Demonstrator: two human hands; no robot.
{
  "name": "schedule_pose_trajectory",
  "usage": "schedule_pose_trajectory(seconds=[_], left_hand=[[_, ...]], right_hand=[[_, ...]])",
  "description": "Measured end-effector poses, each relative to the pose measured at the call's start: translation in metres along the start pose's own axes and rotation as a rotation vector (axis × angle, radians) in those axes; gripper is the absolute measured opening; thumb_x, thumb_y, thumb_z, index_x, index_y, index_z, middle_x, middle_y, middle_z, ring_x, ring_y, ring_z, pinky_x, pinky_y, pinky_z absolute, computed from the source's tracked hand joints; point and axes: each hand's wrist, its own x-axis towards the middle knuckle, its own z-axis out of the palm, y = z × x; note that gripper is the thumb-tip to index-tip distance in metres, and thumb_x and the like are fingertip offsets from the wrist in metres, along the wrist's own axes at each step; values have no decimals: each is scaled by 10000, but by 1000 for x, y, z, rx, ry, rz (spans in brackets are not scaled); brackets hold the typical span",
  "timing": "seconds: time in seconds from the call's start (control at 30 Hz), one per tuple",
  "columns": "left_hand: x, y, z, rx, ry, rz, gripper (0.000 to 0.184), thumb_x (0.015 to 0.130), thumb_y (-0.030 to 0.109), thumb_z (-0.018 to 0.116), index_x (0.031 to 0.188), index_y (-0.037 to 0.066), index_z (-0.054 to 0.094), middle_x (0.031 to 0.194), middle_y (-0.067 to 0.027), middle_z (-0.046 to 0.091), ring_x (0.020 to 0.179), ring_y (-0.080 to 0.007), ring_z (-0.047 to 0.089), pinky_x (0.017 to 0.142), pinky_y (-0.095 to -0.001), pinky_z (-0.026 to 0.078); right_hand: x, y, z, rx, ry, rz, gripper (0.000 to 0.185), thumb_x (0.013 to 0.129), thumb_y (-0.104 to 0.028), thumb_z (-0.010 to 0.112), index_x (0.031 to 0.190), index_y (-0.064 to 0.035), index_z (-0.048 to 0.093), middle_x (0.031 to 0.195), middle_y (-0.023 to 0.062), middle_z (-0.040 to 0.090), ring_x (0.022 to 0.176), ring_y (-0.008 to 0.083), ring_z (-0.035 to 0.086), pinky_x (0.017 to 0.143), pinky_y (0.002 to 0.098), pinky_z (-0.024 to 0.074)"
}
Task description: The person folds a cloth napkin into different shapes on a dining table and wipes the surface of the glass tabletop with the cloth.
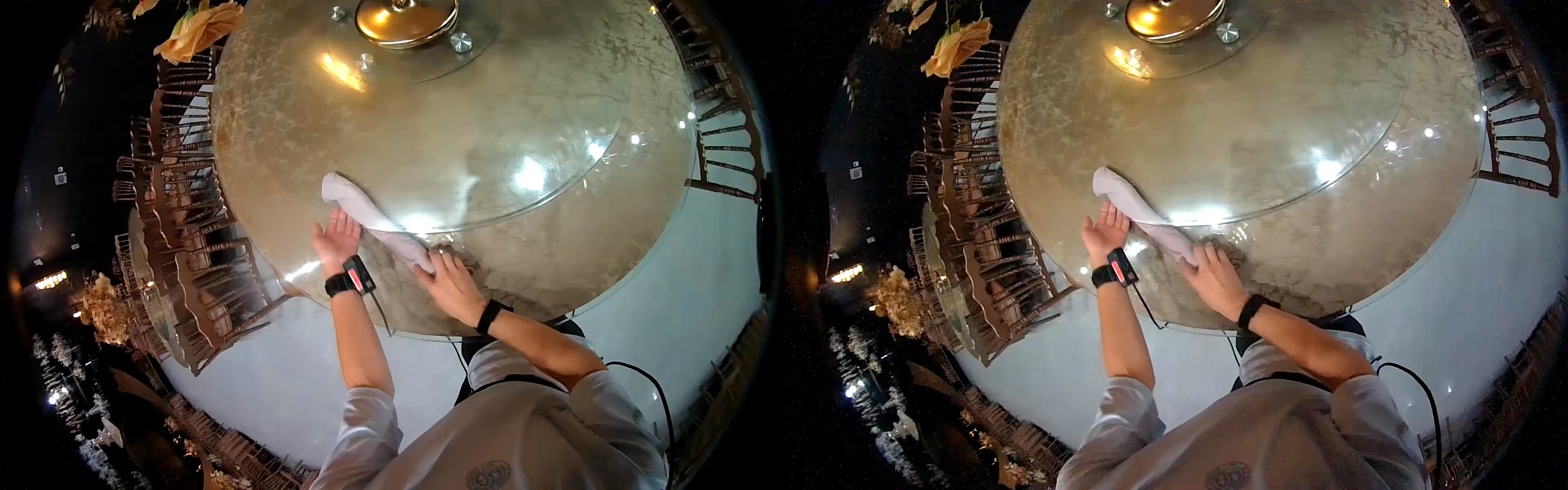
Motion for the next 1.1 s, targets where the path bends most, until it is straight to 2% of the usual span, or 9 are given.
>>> schedule_pose_trajectory(seconds=[0.03,0.23,0.3,0.5,0.57,0.63,0.67,0.8,1.1], left_hand=[[-9,-6,23,127,397,101,711,953,556,294,1384,-8,350,1390,-186,452,1263,-317,452,1067,-509,326],[-5,-15,-2,-46,139,114,837,869,634,464,1413,13,330,1460,-183,364,1339,-364,346,1111,-508,259],[17,-12,-44,-230,-409,-46,816,859,613,501,1424,44,347,1475,-169,356,1335,-344,362,1105,-494,274],[22,-28,-12,-200,-237,98,798,850,598,513,1435,77,358,1496,-148,339,1324,-299,396,1100,-469,288],[17,-35,9,-188,-208,121,810,862,623,463,1445,74,343,1508,-138,322,1333,-293,385,1102,-454,281],[15,-35,13,-270,-206,60,818,872,651,404,1441,67,346,1504,-116,337,1340,-281,371,1107,-449,262],[12,-36,12,-274,-203,61,818,872,651,404,1441,67,346,1504,-116,337,1340,-281,371,1107,-449,262],[-15,-39,2,-399,-187,-82,775,905,624,360,1432,57,344,1508,-111,331,1368,-275,332,1121,-471,232],[-40,-96,25,-368,-46,-23,778,881,624,427,1411,57,376,1449,-72,427,1330,-230,377,1107,-432,231]], right_hand=[[-2,-3,-5,-24,-5,14,332,802,-127,550,1123,-64,609,1013,141,515,916,266,498,767,353,430],[-13,-19,3,-76,-195,-32,416,810,-151,555,1199,-6,580,1236,189,485,1058,283,474,848,349,408],[-15,-19,16,-12,-90,-64,444,803,-136,543,1228,-7,565,1328,199,438,1161,334,442,907,383,401],[-3,-16,14,89,-123,47,515,773,-109,534,1280,-17,531,1415,215,356,1271,392,360,989,462,354],[5,-17,20,33,-67,65,482,765,-122,547,1240,-44,552,1320,201,430,1190,366,418,933,474,378],[14,-19,18,72,-72,155,372,768,-138,555,1135,-87,581,1097,143,508,1062,315,466,870,460,390],[20,-15,24,44,43,124,241,768,-148,568,1005,-111,570,889,94,482,882,276,513,751,427,425],[24,0,23,-108,-12,126,124,774,-125,572,894,-101,552,828,109,479,671,269,583,546,359,484],[4,23,0,12,43,303,164,711,-106,650,863,-105,588,880,113,516,634,285,607,536,387,516]])
